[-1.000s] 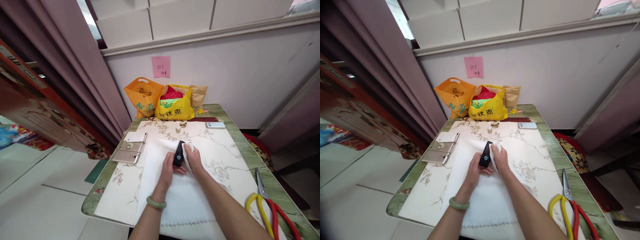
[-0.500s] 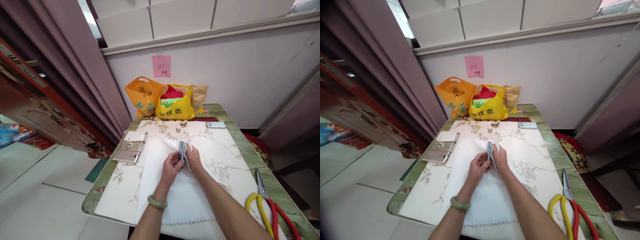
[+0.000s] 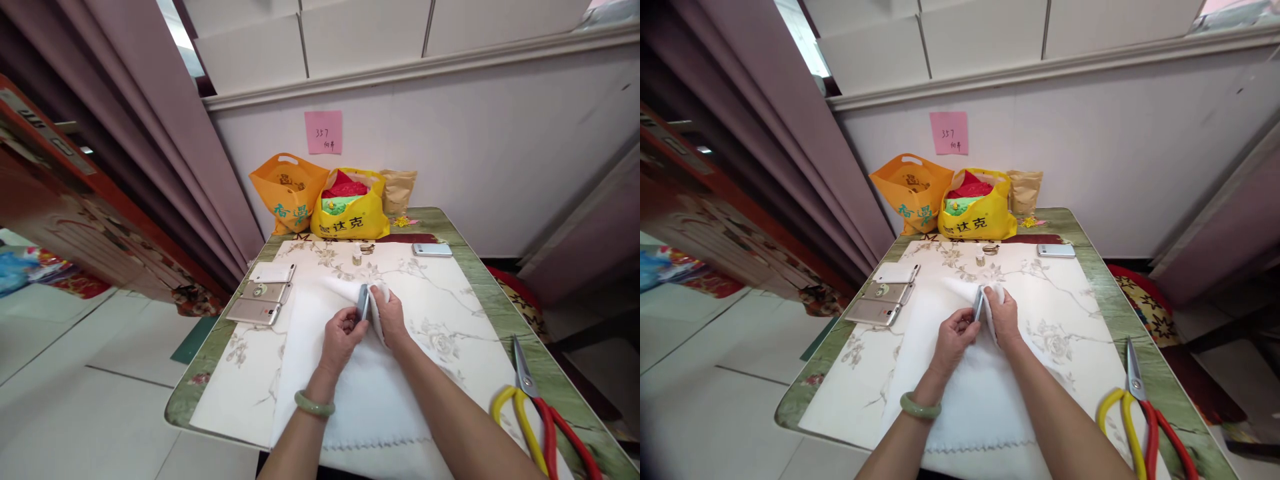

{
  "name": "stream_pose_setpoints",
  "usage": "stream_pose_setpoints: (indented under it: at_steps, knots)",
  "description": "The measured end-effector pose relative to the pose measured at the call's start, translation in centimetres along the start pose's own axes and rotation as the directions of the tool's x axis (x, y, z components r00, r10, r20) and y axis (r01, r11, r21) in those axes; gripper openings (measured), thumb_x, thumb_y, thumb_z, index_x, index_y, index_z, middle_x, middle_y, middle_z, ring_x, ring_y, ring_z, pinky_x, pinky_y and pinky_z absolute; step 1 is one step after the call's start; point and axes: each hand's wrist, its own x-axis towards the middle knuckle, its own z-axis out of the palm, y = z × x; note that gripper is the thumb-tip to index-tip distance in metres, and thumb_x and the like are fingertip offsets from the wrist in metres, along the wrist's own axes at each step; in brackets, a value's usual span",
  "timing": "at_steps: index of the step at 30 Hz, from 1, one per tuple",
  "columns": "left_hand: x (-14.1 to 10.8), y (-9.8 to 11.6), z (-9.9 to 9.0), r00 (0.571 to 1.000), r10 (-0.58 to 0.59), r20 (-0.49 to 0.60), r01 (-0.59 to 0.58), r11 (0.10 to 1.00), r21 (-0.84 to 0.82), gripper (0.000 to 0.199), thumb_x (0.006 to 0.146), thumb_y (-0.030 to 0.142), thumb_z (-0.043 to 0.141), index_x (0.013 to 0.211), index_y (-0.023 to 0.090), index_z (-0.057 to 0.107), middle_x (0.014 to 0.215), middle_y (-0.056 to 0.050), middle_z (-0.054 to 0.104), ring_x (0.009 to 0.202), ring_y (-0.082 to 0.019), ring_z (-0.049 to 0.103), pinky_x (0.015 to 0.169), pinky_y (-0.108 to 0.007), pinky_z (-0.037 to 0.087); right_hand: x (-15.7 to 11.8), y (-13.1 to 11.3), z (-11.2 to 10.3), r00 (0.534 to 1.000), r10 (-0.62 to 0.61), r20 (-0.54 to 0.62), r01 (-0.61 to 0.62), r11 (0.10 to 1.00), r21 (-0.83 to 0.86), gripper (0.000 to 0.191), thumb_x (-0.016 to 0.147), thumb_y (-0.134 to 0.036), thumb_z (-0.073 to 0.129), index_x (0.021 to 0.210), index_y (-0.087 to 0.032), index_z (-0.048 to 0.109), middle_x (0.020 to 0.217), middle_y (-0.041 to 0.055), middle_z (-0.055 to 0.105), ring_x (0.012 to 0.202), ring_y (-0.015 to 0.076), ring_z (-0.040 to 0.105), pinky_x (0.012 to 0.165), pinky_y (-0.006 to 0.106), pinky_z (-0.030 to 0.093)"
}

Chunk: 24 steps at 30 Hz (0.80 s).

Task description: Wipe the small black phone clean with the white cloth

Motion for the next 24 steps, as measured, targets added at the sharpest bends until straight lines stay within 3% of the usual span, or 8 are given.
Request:
stream_pose_setpoints:
  at_steps: [2,7,14,16,20,24]
  knots:
    - [0.02,0.0,0.02,1.0,-0.002,-0.007,0.002,1.0,-0.01,0.035,0.071,0.038,0.074,0.096,0.014,0.066,0.073,0.001,0.059,0.052,-0.005,0.049,0.048,-0.018,0.042,-0.04,0.02,0.02,0.999,-0.028,0.022,0.029,0.999,-0.02,0.04,0.069,-0.055,0.069,0.08,-0.018,0.06,0.066,-0.0022,0.059,0.059,0.0138,0.05,0.057,0.026,0.044]
    - [0.13,0.23,0.05,0.995,-0.012,-0.101,0.007,0.999,-0.048,0.036,0.074,0.042,0.071,0.095,0.015,0.064,0.07,0.002,0.058,0.05,-0.006,0.049,0.045,-0.018,0.041,-0.51,-0.16,0.1,0.962,-0.114,0.247,0.143,0.985,-0.102,0.041,0.062,-0.043,0.078,0.09,-0.018,0.061,0.07,-0.0034,0.061,0.062,0.0139,0.051,0.06,0.025,0.044]
    - [0.02,-0.13,0.04,1.0,-0.002,0.012,0.001,1.0,0.021,0.036,0.072,0.038,0.074,0.097,0.014,0.065,0.075,0.0,0.06,0.052,-0.006,0.048,0.048,-0.018,0.042,-0.17,-0.35,-0.11,0.999,-0.043,0.001,0.043,0.999,-0.017,0.04,0.071,-0.055,0.069,0.08,-0.018,0.059,0.067,-0.002,0.06,0.059,0.0134,0.05,0.057,0.026,0.044]
    - [0.03,-0.15,-0.02,1.0,-0.008,0.001,0.008,1.0,0.007,0.035,0.072,0.038,0.073,0.097,0.014,0.064,0.074,0.001,0.059,0.052,-0.006,0.048,0.047,-0.018,0.041,-0.3,-0.4,-0.05,0.997,-0.071,0.038,0.072,0.996,-0.045,0.038,0.069,-0.053,0.07,0.08,-0.018,0.059,0.067,-0.0025,0.06,0.059,0.013,0.049,0.057,0.025,0.044]
    - [0.13,0.01,-0.12,0.998,-0.008,-0.059,0.005,0.998,-0.055,0.034,0.076,0.041,0.07,0.095,0.015,0.062,0.07,0.002,0.057,0.051,-0.007,0.05,0.045,-0.018,0.04,-0.77,-0.46,0.11,0.963,-0.12,0.242,0.144,0.986,-0.08,0.038,0.062,-0.045,0.076,0.085,-0.019,0.06,0.066,-0.0045,0.058,0.06,0.0128,0.049,0.058,0.024,0.043]
    - [0.14,0.15,-0.07,0.999,-0.001,-0.05,-0.001,0.999,-0.054,0.035,0.073,0.039,0.073,0.096,0.015,0.06,0.071,0.003,0.057,0.053,-0.006,0.051,0.047,-0.017,0.041,-0.83,-0.47,0.12,0.968,-0.13,0.212,0.153,0.983,-0.097,0.035,0.066,-0.048,0.073,0.08,-0.019,0.059,0.064,-0.0044,0.057,0.059,0.0127,0.047,0.059,0.024,0.042]
